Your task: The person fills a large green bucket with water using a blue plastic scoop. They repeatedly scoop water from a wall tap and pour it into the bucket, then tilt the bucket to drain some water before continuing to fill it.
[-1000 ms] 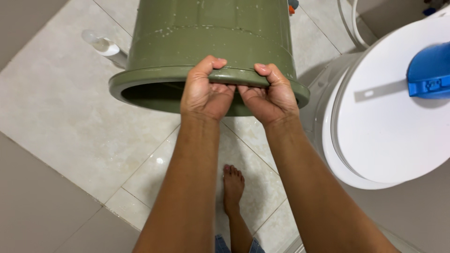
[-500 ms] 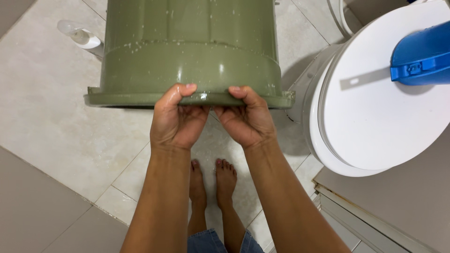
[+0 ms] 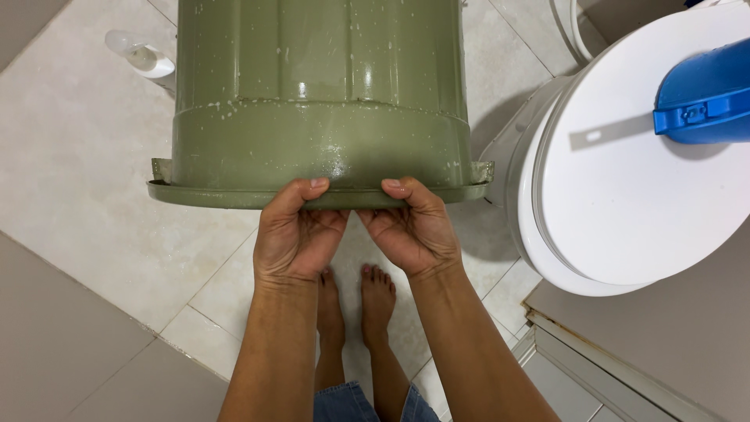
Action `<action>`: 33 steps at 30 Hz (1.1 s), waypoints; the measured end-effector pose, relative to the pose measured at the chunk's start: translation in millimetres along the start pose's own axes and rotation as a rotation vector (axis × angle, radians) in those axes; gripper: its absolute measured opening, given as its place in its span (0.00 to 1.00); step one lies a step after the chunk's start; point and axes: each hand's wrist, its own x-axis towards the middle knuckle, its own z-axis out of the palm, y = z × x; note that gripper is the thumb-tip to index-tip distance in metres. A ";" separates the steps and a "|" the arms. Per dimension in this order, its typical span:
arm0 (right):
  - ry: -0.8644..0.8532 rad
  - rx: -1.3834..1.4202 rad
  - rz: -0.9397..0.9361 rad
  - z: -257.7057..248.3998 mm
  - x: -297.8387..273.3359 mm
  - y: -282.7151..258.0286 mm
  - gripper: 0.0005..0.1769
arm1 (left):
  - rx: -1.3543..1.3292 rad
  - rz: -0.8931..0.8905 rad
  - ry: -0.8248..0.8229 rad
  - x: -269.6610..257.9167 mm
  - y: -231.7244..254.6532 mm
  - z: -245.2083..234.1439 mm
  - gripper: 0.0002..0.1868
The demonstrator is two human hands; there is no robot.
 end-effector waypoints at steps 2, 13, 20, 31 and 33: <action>0.001 0.002 0.000 -1.7 -0.5 0.5 0.11 | -0.009 0.001 -0.004 -1.1 -0.2 0.0 0.04; 0.000 0.027 0.007 -2.4 -3.7 -1.5 0.12 | 0.032 -0.002 0.012 -3.3 -2.8 5.4 0.04; 0.009 0.027 0.001 1.8 -3.4 -4.4 0.16 | 0.046 -0.024 -0.020 2.0 -2.9 6.5 0.03; 0.008 0.044 -0.020 10.6 8.7 -18.0 0.18 | 0.157 -0.040 -0.025 20.2 -0.1 25.9 0.05; 0.013 0.044 -0.020 13.0 12.5 -22.1 0.19 | 0.179 -0.051 -0.048 27.1 0.8 29.5 0.05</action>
